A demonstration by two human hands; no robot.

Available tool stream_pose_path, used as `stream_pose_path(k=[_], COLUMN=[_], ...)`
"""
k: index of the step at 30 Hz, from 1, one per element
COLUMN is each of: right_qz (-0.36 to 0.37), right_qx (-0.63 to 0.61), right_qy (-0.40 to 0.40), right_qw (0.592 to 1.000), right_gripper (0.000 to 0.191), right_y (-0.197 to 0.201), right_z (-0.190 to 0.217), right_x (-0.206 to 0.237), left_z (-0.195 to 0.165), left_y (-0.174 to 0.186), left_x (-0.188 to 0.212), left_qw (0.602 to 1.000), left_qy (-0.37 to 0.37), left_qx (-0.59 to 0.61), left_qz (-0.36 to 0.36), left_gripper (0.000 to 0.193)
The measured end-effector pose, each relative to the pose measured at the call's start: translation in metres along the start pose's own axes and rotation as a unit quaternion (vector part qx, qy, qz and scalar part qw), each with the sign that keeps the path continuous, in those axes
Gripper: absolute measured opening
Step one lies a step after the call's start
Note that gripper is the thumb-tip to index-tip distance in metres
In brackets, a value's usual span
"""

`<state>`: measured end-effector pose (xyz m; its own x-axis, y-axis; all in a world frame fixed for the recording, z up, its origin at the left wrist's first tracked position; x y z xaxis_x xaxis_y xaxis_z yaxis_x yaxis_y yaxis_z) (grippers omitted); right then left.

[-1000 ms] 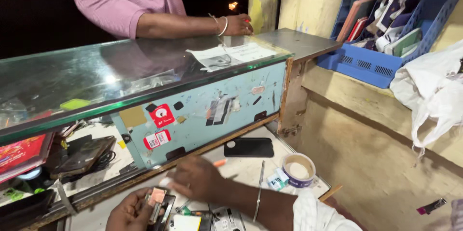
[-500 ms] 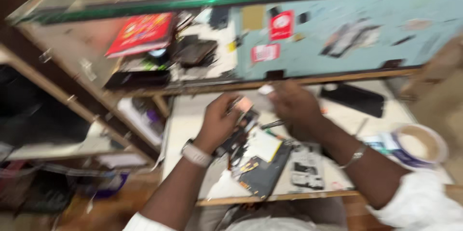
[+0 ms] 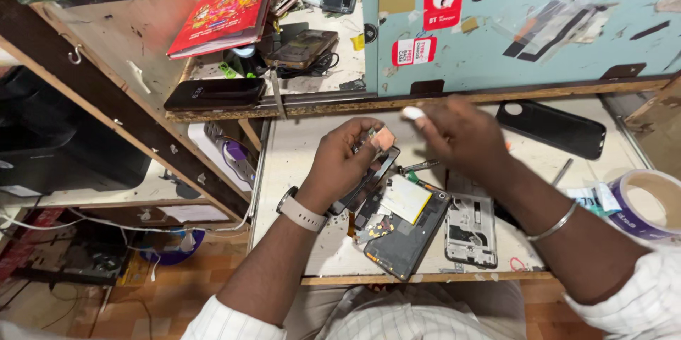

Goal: The person uses a screwdriver to unscrew and open a smartphone, then works on the exposed internal board and components, cleaning and manipulating small parts with a white swab-like tool by hand. Disassembled phone parts and a battery lie on the workbench as the person continues handling the small component.

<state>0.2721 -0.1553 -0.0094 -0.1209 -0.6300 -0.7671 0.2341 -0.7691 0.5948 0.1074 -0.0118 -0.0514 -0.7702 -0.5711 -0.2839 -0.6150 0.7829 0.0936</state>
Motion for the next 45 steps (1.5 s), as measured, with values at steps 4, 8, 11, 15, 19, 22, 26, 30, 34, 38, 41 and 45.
stream_pose_path(k=[4,8,11,15,19,22,26,30,34,38,41,45], right_qz=[0.018,0.036,-0.021,-0.005,0.025,0.018,-0.013,0.005,0.027,-0.010,0.002,-0.013], right_qx=[-0.011,0.070,-0.002,0.005,0.063,0.045,-0.016,0.019,0.030,-0.010,0.014,0.048], right_qy=[0.061,-0.014,0.002,0.051,-0.010,-0.049,0.025,-0.002,-0.039,0.037,0.026,-0.014], right_qw=[0.998,0.997,1.000,0.999,0.998,0.998,0.999,1.000,0.998,0.999,1.000,0.999], right_gripper=[0.017,0.014,0.019,0.017,0.018,0.019,0.017,0.017,0.017,0.018,0.028,0.020], right_y=[-0.014,-0.008,0.000,-0.010,-0.010,-0.004,-0.015,-0.020,-0.009,-0.018,-0.024,-0.010], right_z=[0.014,0.007,0.009,0.022,0.016,0.007,0.014,0.010,0.002,0.015,0.014,0.000], right_x=[0.008,0.004,0.001,0.003,0.004,0.004,0.007,0.009,0.010,0.012,0.010,0.007], left_z=[-0.006,0.001,0.001,0.000,-0.005,-0.010,-0.007,-0.011,-0.010,-0.005,-0.002,0.006], left_y=[-0.002,-0.003,0.001,0.001,-0.003,-0.001,-0.003,-0.005,-0.005,-0.006,-0.007,-0.006], left_x=[0.004,0.001,-0.002,0.001,0.005,0.005,0.005,0.005,0.004,0.005,0.004,-0.001], left_qw=[0.988,0.996,0.990,0.980,0.978,0.969,0.977,0.975,0.979,0.973,0.976,0.984], left_qy=[-0.039,0.032,-0.045,-0.075,-0.068,-0.099,0.025,-0.051,-0.029,-0.011,-0.067,-0.022], left_qx=[-0.151,-0.075,-0.109,-0.161,-0.160,-0.193,-0.171,-0.178,-0.157,-0.192,-0.170,-0.116], left_qz=[-0.017,-0.043,-0.071,-0.095,-0.111,-0.118,-0.128,-0.119,-0.124,-0.128,-0.120,-0.135], left_gripper=[0.025,0.026,0.026,0.024,0.021,0.022,0.023,0.020,0.021,0.022,0.022,0.024])
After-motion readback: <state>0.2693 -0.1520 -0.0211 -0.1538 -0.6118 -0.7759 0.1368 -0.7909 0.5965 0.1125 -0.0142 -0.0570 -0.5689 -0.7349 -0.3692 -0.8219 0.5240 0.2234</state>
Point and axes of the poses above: each hand's wrist, its own x-axis away from the middle knuckle, its own y-axis out of the back of the hand, z = x × y, the point moved 2 cm from there along -x, towards the middle knuckle, and after that the axes turned 4 degrees about -z, right-handed, at the moved point
